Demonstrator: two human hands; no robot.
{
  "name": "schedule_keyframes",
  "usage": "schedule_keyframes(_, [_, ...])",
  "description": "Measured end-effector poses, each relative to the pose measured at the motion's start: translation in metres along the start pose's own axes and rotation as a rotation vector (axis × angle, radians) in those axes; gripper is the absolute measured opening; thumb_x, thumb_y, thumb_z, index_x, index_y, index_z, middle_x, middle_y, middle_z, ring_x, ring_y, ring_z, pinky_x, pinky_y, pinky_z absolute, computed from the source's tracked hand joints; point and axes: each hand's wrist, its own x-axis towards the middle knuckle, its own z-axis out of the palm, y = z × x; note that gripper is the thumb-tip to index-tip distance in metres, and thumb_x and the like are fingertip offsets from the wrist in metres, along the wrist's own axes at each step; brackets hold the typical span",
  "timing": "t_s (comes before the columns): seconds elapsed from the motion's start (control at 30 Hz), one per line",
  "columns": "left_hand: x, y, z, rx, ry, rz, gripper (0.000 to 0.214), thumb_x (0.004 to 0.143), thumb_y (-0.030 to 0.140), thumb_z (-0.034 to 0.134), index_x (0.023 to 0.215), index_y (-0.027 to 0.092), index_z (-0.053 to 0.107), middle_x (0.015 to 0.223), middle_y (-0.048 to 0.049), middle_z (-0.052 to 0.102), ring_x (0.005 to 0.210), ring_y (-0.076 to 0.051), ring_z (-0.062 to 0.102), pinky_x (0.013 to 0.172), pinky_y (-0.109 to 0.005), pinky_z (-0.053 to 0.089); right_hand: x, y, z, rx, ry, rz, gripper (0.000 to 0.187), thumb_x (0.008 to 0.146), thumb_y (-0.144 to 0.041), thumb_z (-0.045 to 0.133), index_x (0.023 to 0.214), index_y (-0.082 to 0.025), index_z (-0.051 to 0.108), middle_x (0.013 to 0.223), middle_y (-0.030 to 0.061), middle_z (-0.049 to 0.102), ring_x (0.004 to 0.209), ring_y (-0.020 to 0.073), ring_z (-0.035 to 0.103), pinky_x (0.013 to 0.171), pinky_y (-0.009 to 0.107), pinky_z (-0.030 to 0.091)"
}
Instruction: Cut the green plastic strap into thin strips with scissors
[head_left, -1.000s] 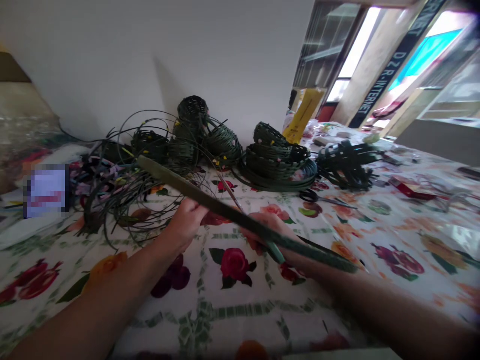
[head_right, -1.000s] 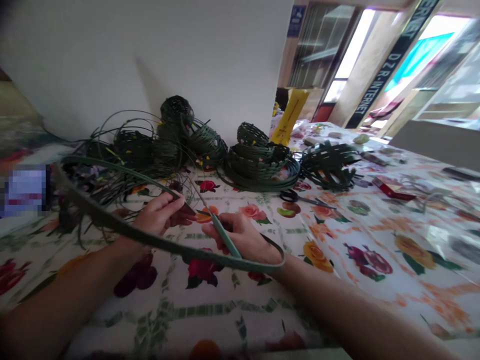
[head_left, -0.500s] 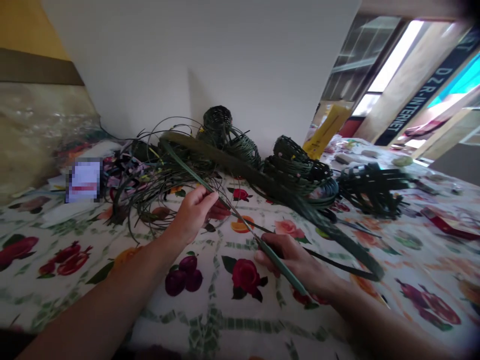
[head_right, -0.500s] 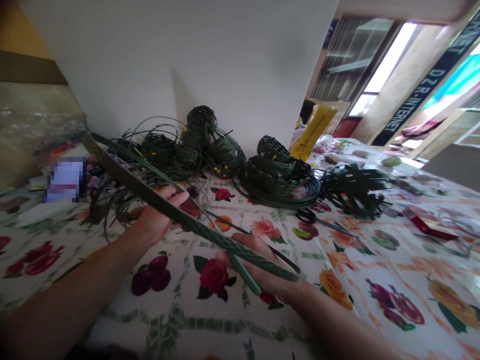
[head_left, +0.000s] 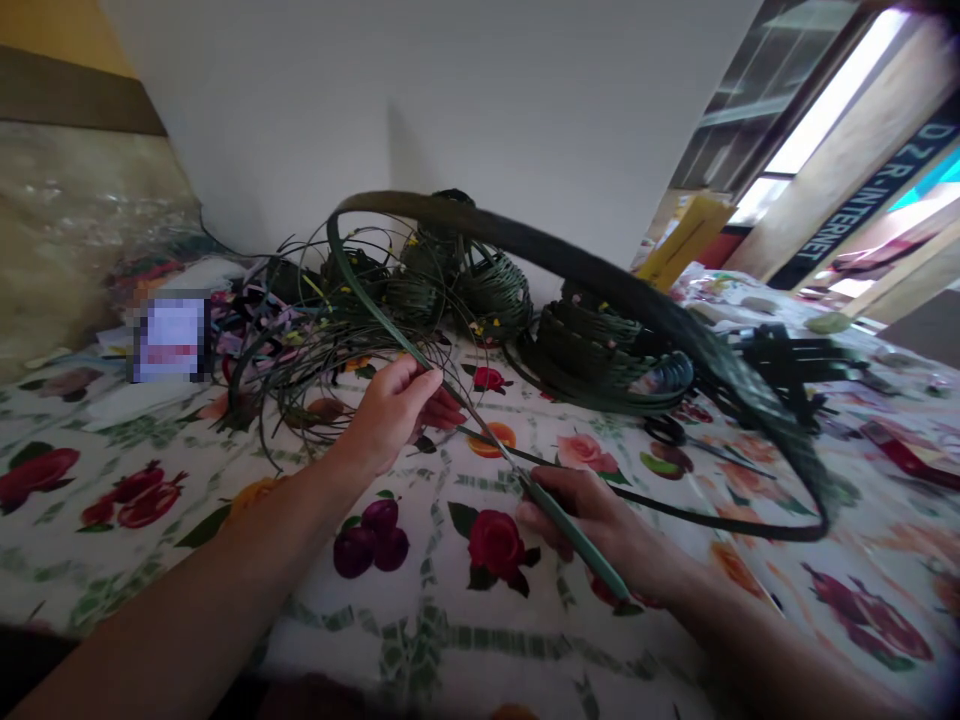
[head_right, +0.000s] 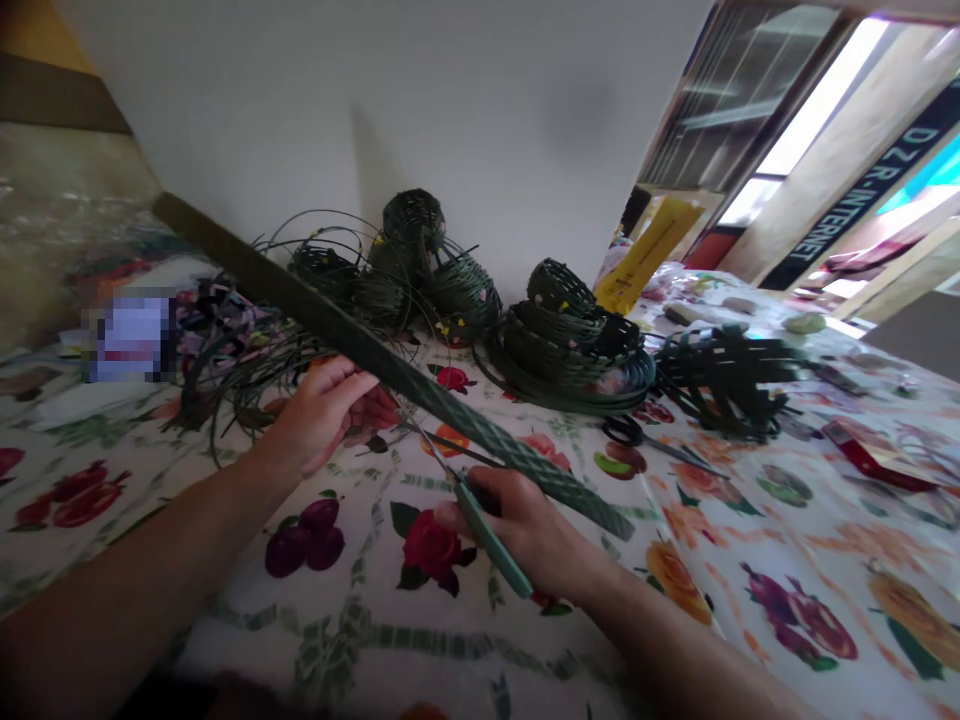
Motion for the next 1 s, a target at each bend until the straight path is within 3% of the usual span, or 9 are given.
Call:
schedule_keyframes(0.33, [0.003, -0.004, -0.003, -0.002, 0.014, 0.005, 0.018, 0.078, 0.030, 0.065, 0.072, 0.018, 0.053, 0.058, -0.0013, 0.067, 0.053, -0.017, 0.068, 0.050, -0.026, 0.053, 0.002, 0.012, 0.002, -0.079, 0.114, -0.065, 0.031, 0.084, -0.050, 0.064, 0.073, -0.021, 0.059, 0.068, -0.0007, 0.053, 0.062, 0.0160, 0.048, 0.052, 0.025, 0.037])
schedule_keyframes(0.73, [-0.001, 0.005, -0.002, 0.079, 0.010, 0.021, 0.020, 0.078, 0.033, 0.066, 0.072, 0.018, 0.055, 0.060, -0.0023, 0.068, 0.052, -0.017, 0.068, 0.046, -0.023, 0.050, 0.003, 0.002, 0.000, -0.065, -0.003, 0.010, 0.038, 0.086, -0.050, 0.061, 0.069, -0.018, 0.049, 0.063, -0.0052, 0.042, 0.057, 0.0104, 0.037, 0.048, 0.022, 0.030])
schedule_keyframes(1.0, [0.003, 0.000, -0.007, 0.119, 0.002, 0.046, 0.021, 0.078, 0.035, 0.066, 0.070, 0.019, 0.055, 0.060, -0.0030, 0.068, 0.053, -0.018, 0.067, 0.044, -0.023, 0.048, 0.002, 0.007, -0.001, -0.162, 0.031, -0.056, 0.032, 0.086, -0.050, 0.061, 0.076, -0.020, 0.057, 0.070, -0.0023, 0.053, 0.063, 0.0142, 0.048, 0.054, 0.023, 0.037])
